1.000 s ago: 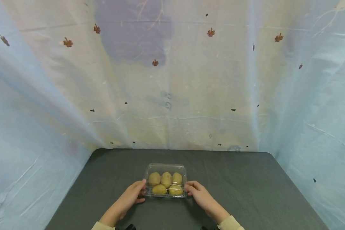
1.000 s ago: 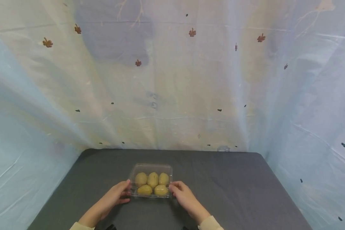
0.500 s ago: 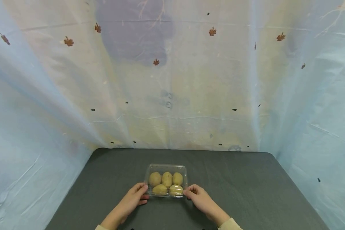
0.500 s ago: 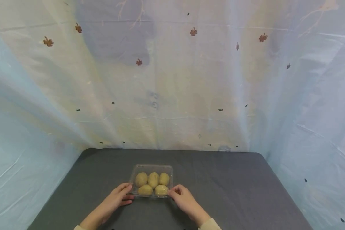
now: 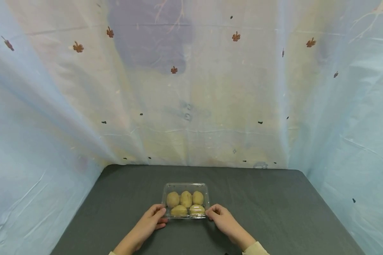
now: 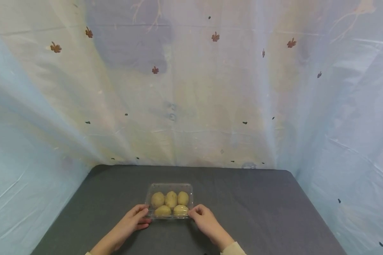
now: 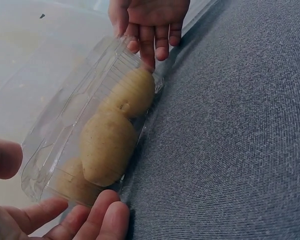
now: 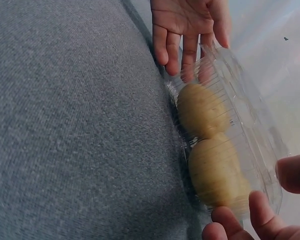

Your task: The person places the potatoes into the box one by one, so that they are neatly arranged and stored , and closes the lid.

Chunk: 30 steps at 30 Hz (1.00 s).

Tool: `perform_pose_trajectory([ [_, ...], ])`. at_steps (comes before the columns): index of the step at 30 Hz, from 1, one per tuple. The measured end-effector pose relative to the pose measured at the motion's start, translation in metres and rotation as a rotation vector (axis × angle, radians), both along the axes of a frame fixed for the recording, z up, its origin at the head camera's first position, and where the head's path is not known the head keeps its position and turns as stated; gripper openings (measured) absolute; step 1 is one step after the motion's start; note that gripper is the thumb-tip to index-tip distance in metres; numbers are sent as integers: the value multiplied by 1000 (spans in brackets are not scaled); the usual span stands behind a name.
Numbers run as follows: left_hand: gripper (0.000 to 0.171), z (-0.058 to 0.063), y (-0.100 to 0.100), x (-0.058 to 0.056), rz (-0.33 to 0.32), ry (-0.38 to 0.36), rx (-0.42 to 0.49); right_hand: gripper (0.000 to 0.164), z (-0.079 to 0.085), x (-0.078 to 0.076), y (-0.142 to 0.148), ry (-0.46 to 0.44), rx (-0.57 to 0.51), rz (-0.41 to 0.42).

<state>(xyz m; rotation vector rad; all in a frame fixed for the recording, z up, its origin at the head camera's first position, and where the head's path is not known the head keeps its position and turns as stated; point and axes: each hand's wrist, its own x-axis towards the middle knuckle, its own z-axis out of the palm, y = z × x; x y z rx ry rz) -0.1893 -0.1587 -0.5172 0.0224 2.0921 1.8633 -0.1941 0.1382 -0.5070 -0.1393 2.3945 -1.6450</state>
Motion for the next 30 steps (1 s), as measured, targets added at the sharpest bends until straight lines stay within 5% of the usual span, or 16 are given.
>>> perform_pose_trajectory([
  [30, 72, -6, 1, 0, 16, -14, -25, 20, -1, 2, -9, -45, -14, -86],
])
